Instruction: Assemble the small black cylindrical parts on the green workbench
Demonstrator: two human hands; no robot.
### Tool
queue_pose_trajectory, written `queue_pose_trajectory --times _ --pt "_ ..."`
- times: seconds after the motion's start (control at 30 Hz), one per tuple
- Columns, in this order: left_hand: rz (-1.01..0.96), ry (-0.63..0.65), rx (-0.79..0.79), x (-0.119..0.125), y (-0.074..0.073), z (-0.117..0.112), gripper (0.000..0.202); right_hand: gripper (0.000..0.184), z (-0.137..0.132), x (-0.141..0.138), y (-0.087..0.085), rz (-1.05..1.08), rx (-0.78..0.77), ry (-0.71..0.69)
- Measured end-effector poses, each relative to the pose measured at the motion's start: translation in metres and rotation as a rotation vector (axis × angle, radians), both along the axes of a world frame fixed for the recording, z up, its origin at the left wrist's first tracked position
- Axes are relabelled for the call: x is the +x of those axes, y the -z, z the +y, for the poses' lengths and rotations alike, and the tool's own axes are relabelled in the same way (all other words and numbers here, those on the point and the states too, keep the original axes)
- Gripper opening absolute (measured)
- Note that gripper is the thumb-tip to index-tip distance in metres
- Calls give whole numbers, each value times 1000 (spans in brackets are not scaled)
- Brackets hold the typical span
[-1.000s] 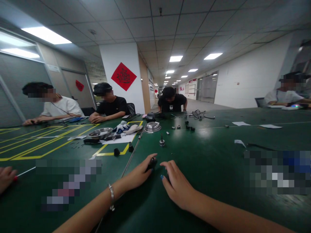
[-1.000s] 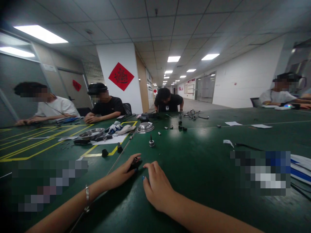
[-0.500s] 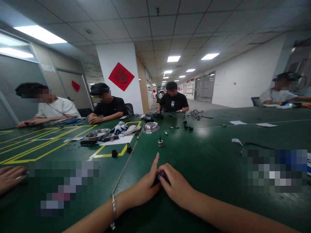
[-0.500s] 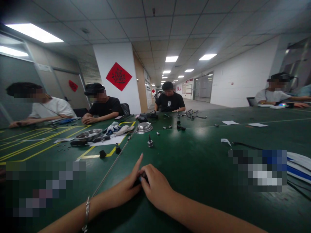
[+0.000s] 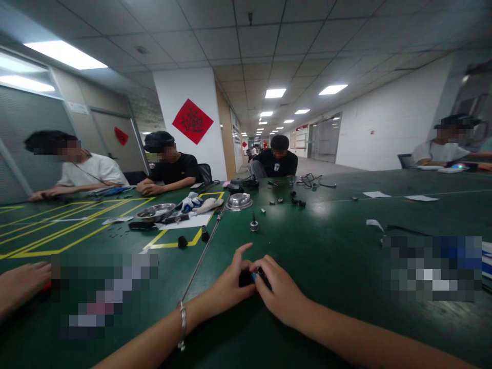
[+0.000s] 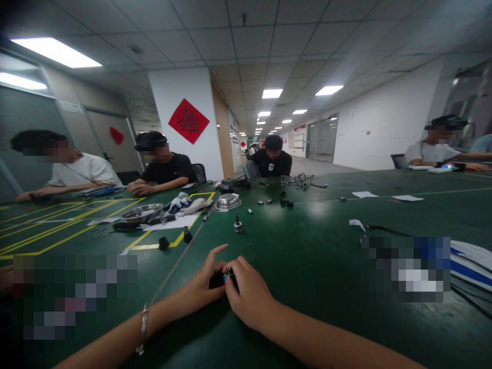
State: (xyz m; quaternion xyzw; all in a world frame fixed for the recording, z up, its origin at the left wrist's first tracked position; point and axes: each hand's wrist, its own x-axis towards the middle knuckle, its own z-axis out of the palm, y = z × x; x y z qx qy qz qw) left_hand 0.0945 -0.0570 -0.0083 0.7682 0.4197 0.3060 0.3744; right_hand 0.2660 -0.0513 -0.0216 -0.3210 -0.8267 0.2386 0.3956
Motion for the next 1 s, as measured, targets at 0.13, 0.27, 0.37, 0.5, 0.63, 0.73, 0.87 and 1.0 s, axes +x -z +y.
queue_pose_trajectory --times 0.13,0.27,0.37,0.5,0.63,0.73,0.87,1.0 --pt "17 50 -33 0 -5 -3 77 29 0 -1 2 80 -30 24" --pt "18 83 33 1 -8 -4 59 18 1 -1 2 69 1 20" --pt "34 101 70 3 -13 -5 49 16 1 -2 1 23 26 2" --pt "99 110 104 4 -17 -7 42 17 3 -3 2 11 38 -12" --pt "140 117 150 2 -13 -5 47 18 4 -4 3 -15 85 20" --pt "138 90 204 0 -6 -2 57 14 5 -5 4 -46 119 77" --pt "157 61 286 -1 1 3 68 12 6 -7 4 -51 159 150" --pt "232 19 391 2 4 4 87 12 5 -5 2 -60 189 215"
